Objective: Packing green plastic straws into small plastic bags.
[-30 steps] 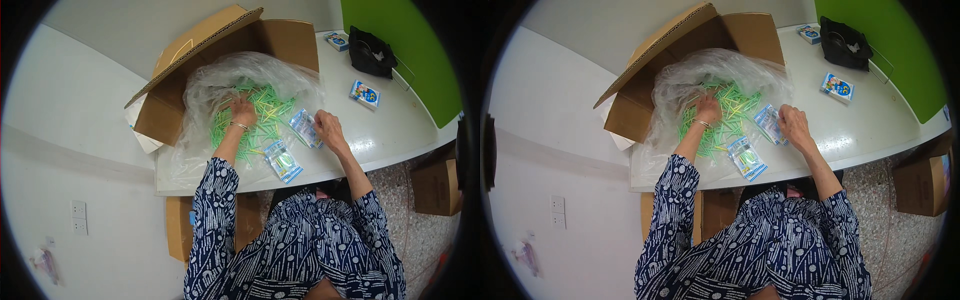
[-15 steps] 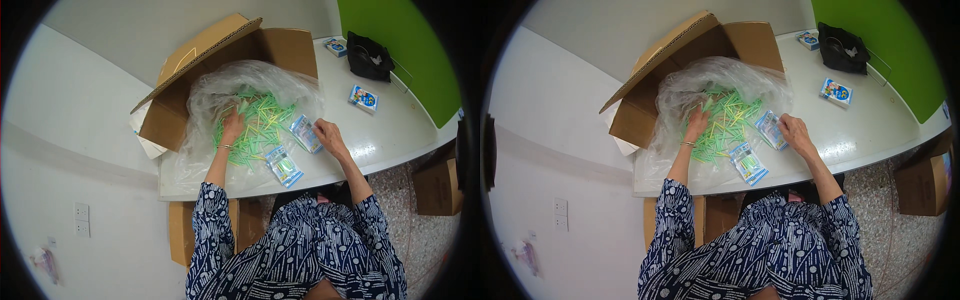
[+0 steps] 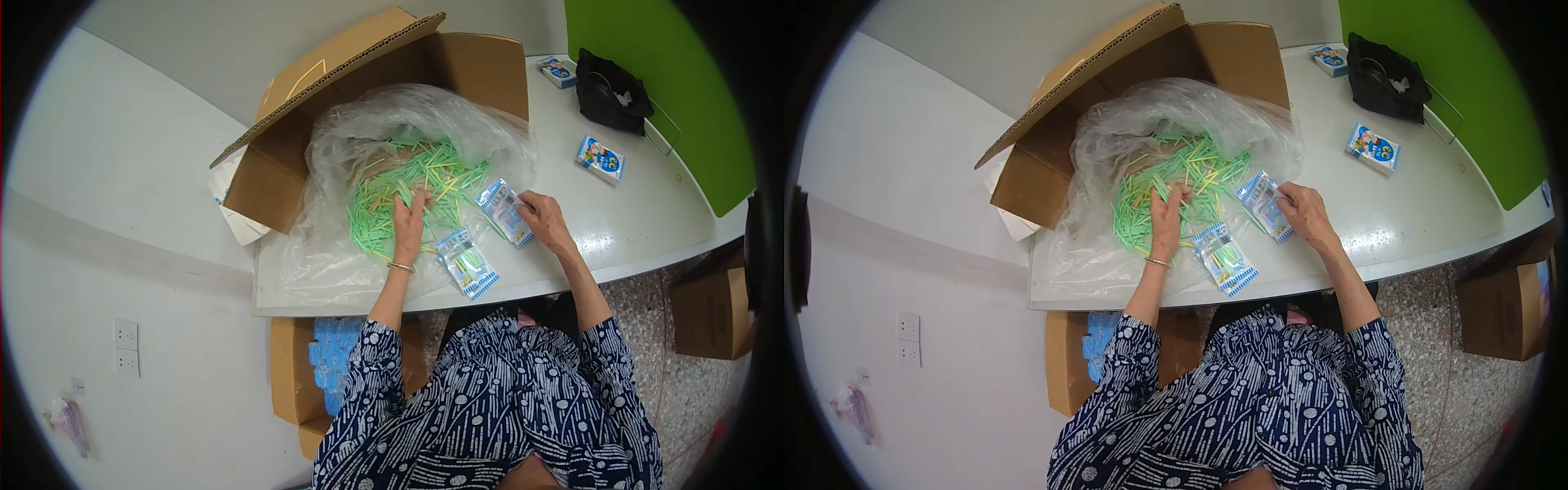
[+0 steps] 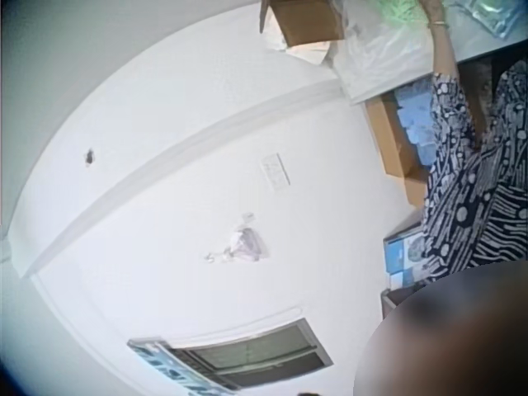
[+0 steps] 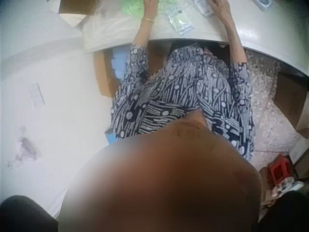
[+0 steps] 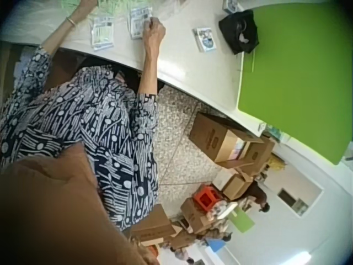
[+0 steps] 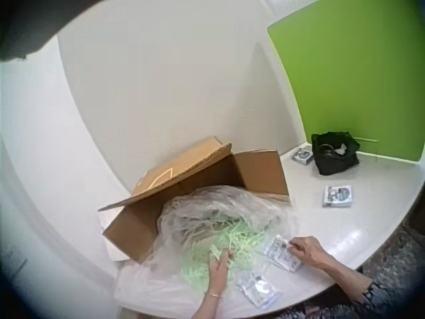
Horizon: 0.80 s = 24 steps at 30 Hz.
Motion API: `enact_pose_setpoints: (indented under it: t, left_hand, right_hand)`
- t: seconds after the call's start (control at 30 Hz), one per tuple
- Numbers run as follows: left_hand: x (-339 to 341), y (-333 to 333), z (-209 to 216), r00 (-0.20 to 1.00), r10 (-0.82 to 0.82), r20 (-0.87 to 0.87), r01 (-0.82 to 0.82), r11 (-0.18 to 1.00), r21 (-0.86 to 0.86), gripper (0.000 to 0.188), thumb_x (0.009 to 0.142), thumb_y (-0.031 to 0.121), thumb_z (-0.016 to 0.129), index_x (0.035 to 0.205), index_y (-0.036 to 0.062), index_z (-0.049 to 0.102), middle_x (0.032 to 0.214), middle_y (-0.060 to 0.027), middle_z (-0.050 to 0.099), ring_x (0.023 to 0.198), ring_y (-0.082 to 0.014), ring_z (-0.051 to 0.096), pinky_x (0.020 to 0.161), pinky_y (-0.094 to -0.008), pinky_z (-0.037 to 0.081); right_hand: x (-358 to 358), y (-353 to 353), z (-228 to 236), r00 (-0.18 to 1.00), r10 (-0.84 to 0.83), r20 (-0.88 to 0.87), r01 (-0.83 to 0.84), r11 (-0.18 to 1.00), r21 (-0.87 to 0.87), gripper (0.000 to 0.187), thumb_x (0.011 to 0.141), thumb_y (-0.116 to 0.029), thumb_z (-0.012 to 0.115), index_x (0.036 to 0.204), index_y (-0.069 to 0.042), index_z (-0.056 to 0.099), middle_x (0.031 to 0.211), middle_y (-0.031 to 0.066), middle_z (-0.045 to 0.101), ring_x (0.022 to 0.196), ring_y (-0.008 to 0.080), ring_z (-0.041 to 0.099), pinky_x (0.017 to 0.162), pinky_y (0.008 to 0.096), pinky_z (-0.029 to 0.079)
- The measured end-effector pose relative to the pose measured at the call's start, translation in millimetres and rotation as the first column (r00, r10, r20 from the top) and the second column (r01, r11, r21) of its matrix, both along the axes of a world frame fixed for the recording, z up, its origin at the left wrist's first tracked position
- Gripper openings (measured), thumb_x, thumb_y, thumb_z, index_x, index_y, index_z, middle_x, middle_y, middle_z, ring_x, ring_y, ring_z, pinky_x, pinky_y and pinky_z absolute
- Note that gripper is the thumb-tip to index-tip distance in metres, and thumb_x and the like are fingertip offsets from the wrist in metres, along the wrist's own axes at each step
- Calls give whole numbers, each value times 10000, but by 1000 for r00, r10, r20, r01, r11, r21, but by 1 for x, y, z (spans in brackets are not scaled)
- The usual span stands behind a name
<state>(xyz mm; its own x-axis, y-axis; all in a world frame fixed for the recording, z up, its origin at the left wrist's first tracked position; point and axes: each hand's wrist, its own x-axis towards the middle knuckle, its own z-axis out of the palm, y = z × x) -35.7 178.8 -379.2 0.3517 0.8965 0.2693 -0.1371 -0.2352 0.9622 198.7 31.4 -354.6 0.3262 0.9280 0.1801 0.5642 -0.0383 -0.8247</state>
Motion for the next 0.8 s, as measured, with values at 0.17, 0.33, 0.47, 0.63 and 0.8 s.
enact_pose_setpoints:
  t: [0.17,0.33,0.47,0.63,0.8]
  left_hand:
    - [6,-4,-8,998,18,-65,-12,996,94,147,937,147,527,984,32,448,901,-60,578,830,-125,570,793,-261,465]
    - [8,-5,-8,986,8,-167,23,983,181,120,928,86,508,1021,31,455,831,-47,583,798,-108,564,760,-244,457]
    - [8,-4,-10,976,16,-219,21,987,162,127,932,79,490,1042,27,455,804,-42,584,770,-106,559,737,-242,452]
    - [7,8,18,995,-4,103,-5,996,89,108,955,152,474,989,52,452,803,-51,577,742,-137,569,713,-275,475]
    - [19,-4,65,930,66,362,21,973,-230,206,957,269,494,963,70,441,850,-61,579,741,-168,584,695,-306,495]
  right_hand:
    - [-3,-1,3,1000,-17,-11,17,1000,2,188,812,-98,576,924,49,607,703,201,593,623,301,569,602,374,437]
    - [-3,-1,4,999,-30,-31,29,999,-24,192,820,-101,578,937,47,612,719,197,604,636,278,584,606,361,442]
    - [-7,0,9,994,-57,-92,66,992,107,196,828,-111,583,930,53,617,732,188,617,641,263,587,613,343,451]
    - [-22,14,12,970,56,-235,-6,978,210,207,852,-148,592,882,55,614,690,106,603,624,153,540,597,290,432]
    - [-37,23,2,867,214,-450,-169,976,139,239,888,-204,578,784,9,604,644,-34,510,603,38,427,534,236,350]
